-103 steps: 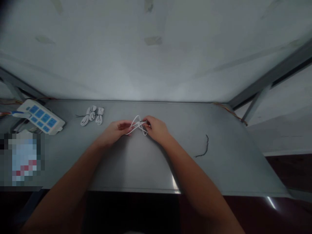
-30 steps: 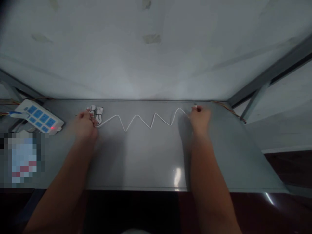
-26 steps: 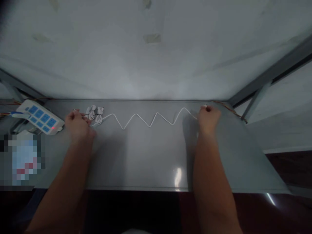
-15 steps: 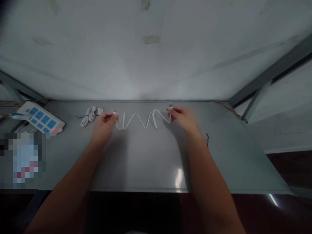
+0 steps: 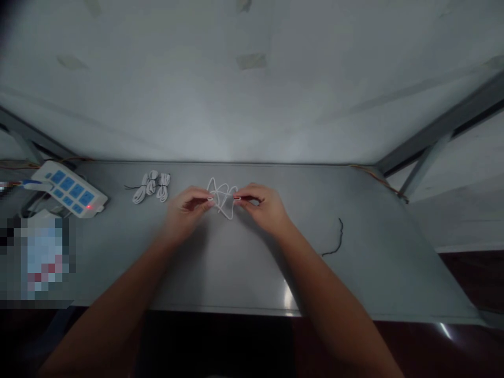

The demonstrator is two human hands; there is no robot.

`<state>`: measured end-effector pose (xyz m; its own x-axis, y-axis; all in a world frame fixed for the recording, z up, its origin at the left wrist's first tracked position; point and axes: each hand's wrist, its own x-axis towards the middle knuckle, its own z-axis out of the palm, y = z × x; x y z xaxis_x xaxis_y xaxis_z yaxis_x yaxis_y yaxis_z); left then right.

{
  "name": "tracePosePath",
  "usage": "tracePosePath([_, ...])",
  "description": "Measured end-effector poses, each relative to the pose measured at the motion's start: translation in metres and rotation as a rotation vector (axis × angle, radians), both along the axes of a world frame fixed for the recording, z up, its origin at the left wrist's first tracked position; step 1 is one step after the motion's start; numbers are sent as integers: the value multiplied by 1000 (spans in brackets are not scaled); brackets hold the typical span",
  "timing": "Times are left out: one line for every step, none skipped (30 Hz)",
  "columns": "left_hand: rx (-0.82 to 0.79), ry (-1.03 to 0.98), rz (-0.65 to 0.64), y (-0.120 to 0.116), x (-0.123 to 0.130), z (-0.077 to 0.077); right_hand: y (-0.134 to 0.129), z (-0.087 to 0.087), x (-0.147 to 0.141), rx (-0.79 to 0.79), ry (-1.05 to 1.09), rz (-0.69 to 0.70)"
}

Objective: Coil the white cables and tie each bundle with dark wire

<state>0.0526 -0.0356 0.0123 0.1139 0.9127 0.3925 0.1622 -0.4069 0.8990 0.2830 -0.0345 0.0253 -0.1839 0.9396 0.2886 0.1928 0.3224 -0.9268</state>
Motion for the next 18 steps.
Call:
tracePosePath([18,10,-4,0,0,0,0,1,1,32,-3,1])
tracePosePath([35,19,-10,0,0,0,0,2,2,51,-8,4])
tracePosePath([49,29,-18,-1,0,0,0,2,2,60,-13,7])
tracePosePath([60,39,-27,-1,0,0,0,3,3,67,-15,7])
tracePosePath([69,49,-34,-1,0,1,0,3,3,72,-13,8])
tracePosePath([78,58,-38,-1,0,1,-1,4,3,78,-8,9])
tracePosePath([86,64,-40,-1,0,2,-1,4,3,85,-3,10])
tracePosePath([89,70,-40,-2,0,2,-2,4,3,90,0,12])
tracePosePath([88,73,-40,-2,1,2,-2,5,3,93,-1,14])
tracePosePath([83,74,-40,-2,1,2,-2,5,3,94,-4,16])
tracePosePath([75,71,-39,-2,1,2,-2,5,3,92,-8,18])
tracePosePath([59,67,-38,-2,1,1,-2,5,3,89,-12,20])
tracePosePath([37,58,-33,-1,1,0,-2,4,3,86,-16,23])
tracePosePath([7,42,-27,-1,1,-1,-1,3,3,82,-19,24])
tracePosePath([-31,14,-12,0,1,-2,0,1,3,80,-25,16])
tracePosePath([-78,-24,14,1,1,-3,1,-1,3,74,-38,-2])
tracePosePath([-130,-66,49,3,0,-3,2,-3,4,63,-58,-29])
tracePosePath([-181,-106,92,5,-1,-3,4,-6,6,44,-82,-69])
